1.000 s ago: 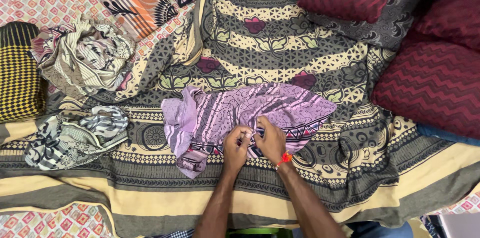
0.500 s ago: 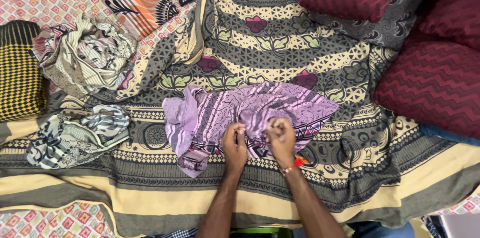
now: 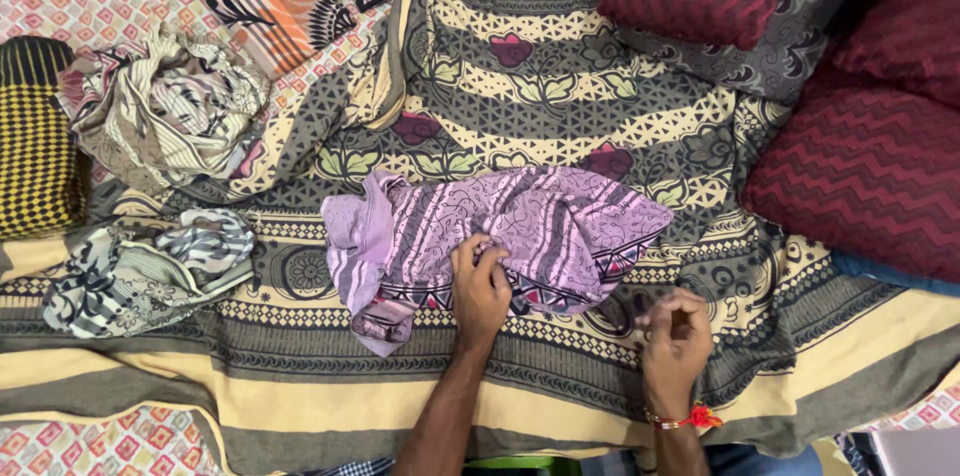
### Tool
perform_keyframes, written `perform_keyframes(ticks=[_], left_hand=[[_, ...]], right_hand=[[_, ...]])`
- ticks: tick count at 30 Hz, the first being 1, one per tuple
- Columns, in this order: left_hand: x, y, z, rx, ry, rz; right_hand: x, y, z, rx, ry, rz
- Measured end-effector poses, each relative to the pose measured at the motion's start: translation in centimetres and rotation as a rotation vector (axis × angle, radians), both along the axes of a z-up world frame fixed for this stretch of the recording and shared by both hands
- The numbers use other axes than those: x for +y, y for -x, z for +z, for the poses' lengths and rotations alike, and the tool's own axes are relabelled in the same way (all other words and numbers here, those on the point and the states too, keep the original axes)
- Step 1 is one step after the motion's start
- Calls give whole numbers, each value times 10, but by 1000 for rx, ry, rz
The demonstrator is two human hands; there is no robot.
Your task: The person folds a purple patterned cloth on a bed by hand, smoothing the surface and folding the sides inward multiple times.
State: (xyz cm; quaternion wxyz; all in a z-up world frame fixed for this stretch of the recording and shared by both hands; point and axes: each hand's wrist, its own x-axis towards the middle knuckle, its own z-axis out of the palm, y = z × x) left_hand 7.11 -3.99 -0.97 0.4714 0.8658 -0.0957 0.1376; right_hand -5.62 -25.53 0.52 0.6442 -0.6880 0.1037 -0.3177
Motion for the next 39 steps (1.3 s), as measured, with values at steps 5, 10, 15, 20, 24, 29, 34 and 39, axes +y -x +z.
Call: perform_keyframes(ticks=[5, 10, 15, 20, 24, 29, 34, 39], left_hand=[[4, -1, -4, -29, 60, -40], [5, 4, -1, -18, 89, -29], [42, 30, 11, 14, 43, 320], [121, 38, 6, 32, -235, 555], [180, 27, -3, 338, 183, 355], [229, 14, 29, 521, 878, 180], [266, -45, 88, 371, 1052, 285], [279, -92, 199, 168, 1120, 264]], right_hand=[[25, -4, 3, 465, 148, -111], [47, -21, 5, 502, 389, 24], [28, -10, 23, 217, 202, -102], [-6, 25, 48, -4, -1, -50], [-58, 66, 34, -163, 94, -164], [-194, 87, 20, -365, -355, 6], [-213, 12, 76, -159, -530, 89], [-175, -175, 185, 195, -96, 244]])
